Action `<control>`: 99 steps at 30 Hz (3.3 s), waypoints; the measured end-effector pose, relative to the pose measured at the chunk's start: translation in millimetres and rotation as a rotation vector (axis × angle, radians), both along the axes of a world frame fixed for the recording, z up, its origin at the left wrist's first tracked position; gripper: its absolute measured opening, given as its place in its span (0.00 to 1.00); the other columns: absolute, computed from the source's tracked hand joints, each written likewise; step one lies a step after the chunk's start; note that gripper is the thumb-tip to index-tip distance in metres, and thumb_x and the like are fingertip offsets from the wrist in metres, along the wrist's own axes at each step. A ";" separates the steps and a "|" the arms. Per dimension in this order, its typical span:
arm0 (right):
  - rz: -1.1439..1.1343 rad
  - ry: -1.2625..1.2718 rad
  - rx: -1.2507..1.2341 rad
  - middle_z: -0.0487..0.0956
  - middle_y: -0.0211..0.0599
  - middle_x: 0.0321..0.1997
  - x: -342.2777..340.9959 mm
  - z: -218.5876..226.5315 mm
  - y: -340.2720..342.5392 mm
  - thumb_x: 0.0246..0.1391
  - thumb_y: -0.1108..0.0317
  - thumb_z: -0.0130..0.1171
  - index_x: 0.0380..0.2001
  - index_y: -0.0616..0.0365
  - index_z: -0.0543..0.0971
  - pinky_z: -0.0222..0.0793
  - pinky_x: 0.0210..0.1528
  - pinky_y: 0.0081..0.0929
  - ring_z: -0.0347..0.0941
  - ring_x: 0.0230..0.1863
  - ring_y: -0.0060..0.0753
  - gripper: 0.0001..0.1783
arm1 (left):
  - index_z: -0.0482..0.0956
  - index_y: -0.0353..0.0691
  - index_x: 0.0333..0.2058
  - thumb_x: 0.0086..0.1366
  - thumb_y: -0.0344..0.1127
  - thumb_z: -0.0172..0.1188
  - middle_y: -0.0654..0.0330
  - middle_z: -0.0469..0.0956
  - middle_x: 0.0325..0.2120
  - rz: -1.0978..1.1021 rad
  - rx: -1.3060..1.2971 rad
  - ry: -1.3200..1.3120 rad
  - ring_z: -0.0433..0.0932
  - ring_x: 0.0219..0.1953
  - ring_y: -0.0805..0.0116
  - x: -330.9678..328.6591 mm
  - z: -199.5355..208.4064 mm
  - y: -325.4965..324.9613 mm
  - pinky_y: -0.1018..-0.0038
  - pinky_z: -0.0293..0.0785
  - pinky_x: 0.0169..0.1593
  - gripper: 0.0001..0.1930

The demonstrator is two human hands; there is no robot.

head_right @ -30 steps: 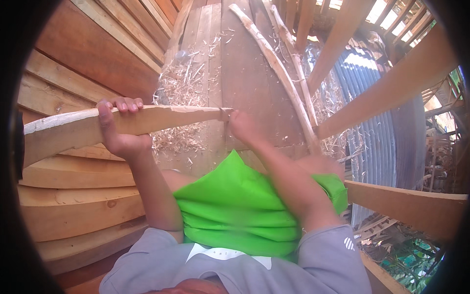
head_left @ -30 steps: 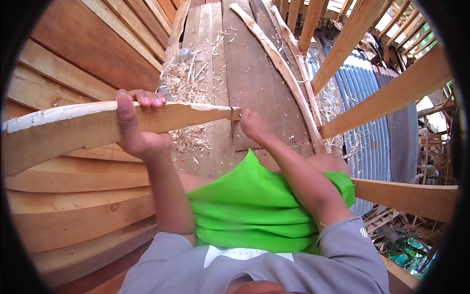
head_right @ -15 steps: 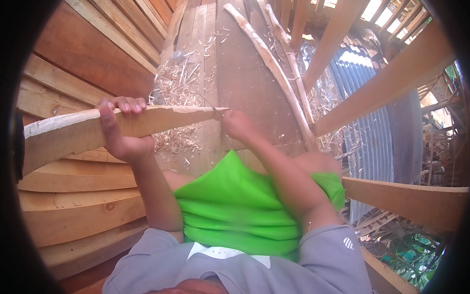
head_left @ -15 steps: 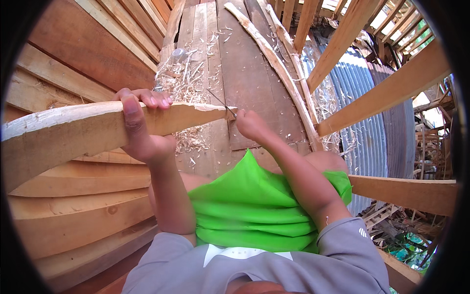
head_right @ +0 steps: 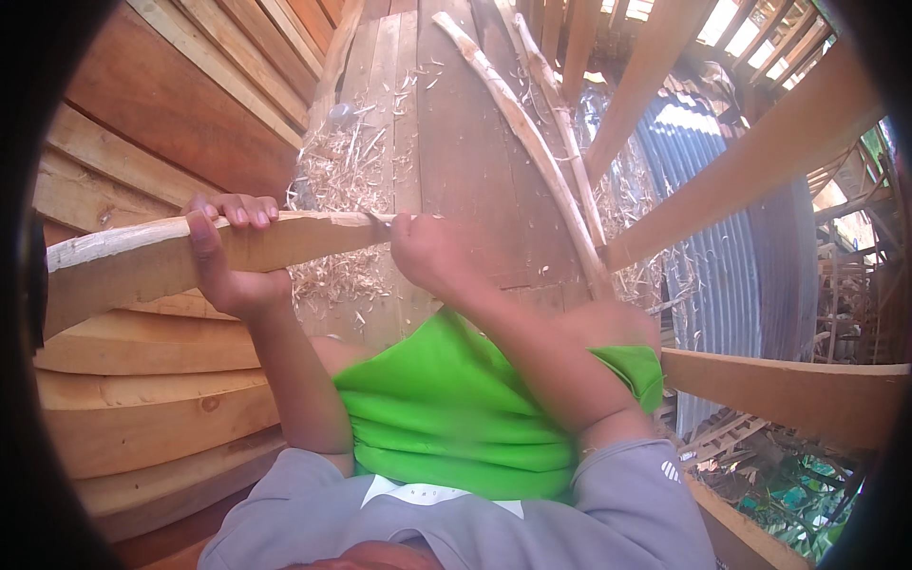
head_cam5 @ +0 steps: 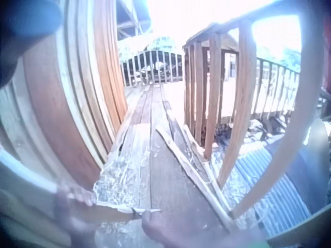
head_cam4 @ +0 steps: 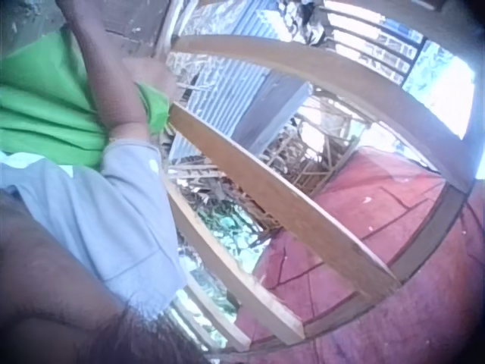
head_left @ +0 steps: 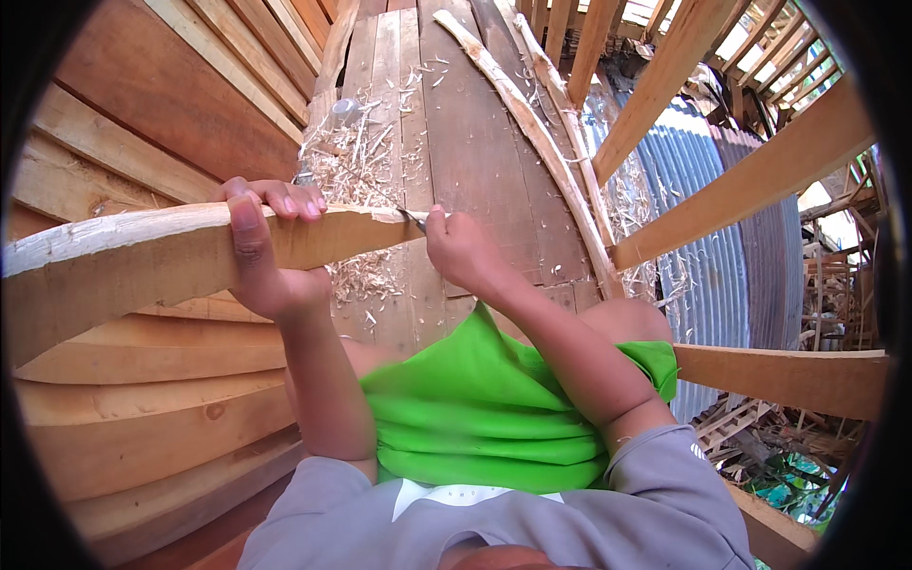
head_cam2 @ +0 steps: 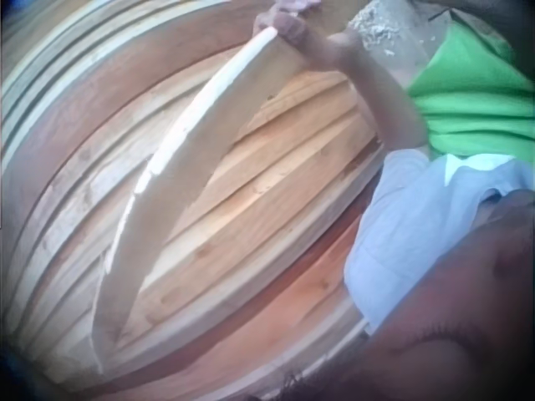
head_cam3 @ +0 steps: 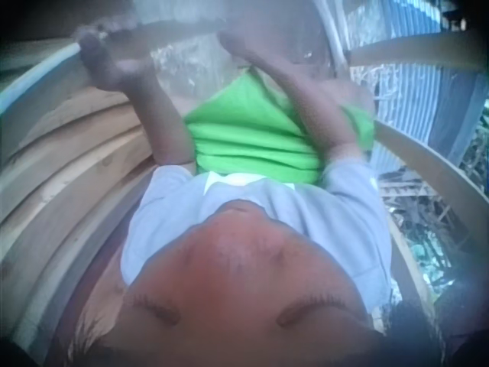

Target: The person is carving a piece of wood using a knife. They hold the wood in their left hand and use the knife in their right hand to shave off thin layers, creating wood shavings on the floor.

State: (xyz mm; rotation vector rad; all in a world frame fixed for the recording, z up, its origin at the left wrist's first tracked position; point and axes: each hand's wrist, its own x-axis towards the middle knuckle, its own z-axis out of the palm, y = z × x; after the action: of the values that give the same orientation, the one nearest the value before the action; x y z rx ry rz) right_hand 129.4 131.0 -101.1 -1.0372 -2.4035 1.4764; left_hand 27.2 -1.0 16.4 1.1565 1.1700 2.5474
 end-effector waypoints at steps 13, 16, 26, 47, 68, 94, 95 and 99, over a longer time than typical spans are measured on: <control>-0.013 0.089 0.071 0.74 0.66 0.22 -6.3 8.0 -10.5 0.67 0.53 0.32 0.22 0.72 0.74 0.67 0.39 0.53 0.74 0.29 0.65 0.34 | 0.68 0.44 0.34 0.68 0.45 0.57 0.64 0.67 0.23 0.095 0.044 -0.110 0.67 0.27 0.70 1.5 0.7 5.0 0.67 0.67 0.39 0.12; -0.107 0.081 -0.044 0.73 0.66 0.22 -1.7 -39.6 4.0 0.68 0.53 0.31 0.21 0.73 0.73 0.65 0.39 0.55 0.73 0.30 0.68 0.34 | 0.68 0.44 0.34 0.68 0.44 0.56 0.64 0.67 0.24 0.072 0.028 -0.087 0.67 0.28 0.70 14.6 2.2 9.0 0.68 0.67 0.39 0.12; 0.000 0.018 -0.028 0.76 0.70 0.33 -0.2 23.3 -10.1 0.67 0.55 0.31 0.29 0.74 0.77 0.67 0.48 0.55 0.73 0.41 0.72 0.33 | 0.68 0.44 0.34 0.68 0.44 0.57 0.63 0.67 0.24 0.081 0.026 -0.072 0.67 0.27 0.70 7.9 0.9 4.9 0.68 0.66 0.39 0.12; -0.142 0.036 0.070 0.75 0.71 0.26 -6.5 -63.4 5.1 0.66 0.56 0.32 0.24 0.75 0.76 0.68 0.41 0.55 0.75 0.33 0.71 0.34 | 0.68 0.42 0.33 0.67 0.42 0.59 0.63 0.66 0.23 0.195 0.041 -0.141 0.67 0.27 0.71 4.3 7.2 8.9 0.69 0.68 0.38 0.12; -0.186 0.099 0.116 0.74 0.69 0.24 2.1 -107.5 28.1 0.68 0.53 0.31 0.22 0.74 0.76 0.66 0.41 0.56 0.73 0.32 0.73 0.36 | 0.67 0.43 0.34 0.66 0.41 0.58 0.64 0.66 0.23 0.188 0.043 -0.091 0.67 0.27 0.71 16.4 7.9 16.0 0.68 0.67 0.38 0.11; -0.110 -0.048 -0.004 0.78 0.68 0.32 -10.8 -82.7 24.0 0.68 0.55 0.30 0.29 0.72 0.79 0.68 0.46 0.56 0.75 0.38 0.68 0.33 | 0.70 0.35 0.34 0.67 0.32 0.55 0.60 0.68 0.22 0.404 0.120 -0.182 0.70 0.25 0.70 17.3 11.8 20.2 0.72 0.71 0.34 0.06; -0.115 -0.071 0.003 0.78 0.68 0.31 -13.1 -78.5 19.2 0.68 0.55 0.30 0.29 0.72 0.79 0.68 0.46 0.56 0.75 0.37 0.68 0.33 | 0.70 0.35 0.34 0.67 0.32 0.55 0.60 0.68 0.22 0.428 0.126 -0.194 0.70 0.25 0.70 17.1 11.7 19.7 0.72 0.71 0.34 0.06; -0.034 0.125 0.155 0.76 0.67 0.26 -13.0 -44.0 -0.4 0.68 0.54 0.29 0.23 0.72 0.76 0.67 0.41 0.58 0.74 0.33 0.70 0.35 | 0.70 0.35 0.34 0.66 0.33 0.56 0.60 0.68 0.22 0.431 0.125 -0.219 0.70 0.25 0.70 9.6 8.8 12.7 0.72 0.71 0.34 0.07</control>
State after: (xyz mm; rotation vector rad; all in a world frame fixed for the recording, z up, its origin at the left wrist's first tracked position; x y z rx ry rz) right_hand 116.4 130.6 -145.0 -0.9195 -2.3572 1.2806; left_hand 36.8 11.7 25.2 0.6730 1.3401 3.0041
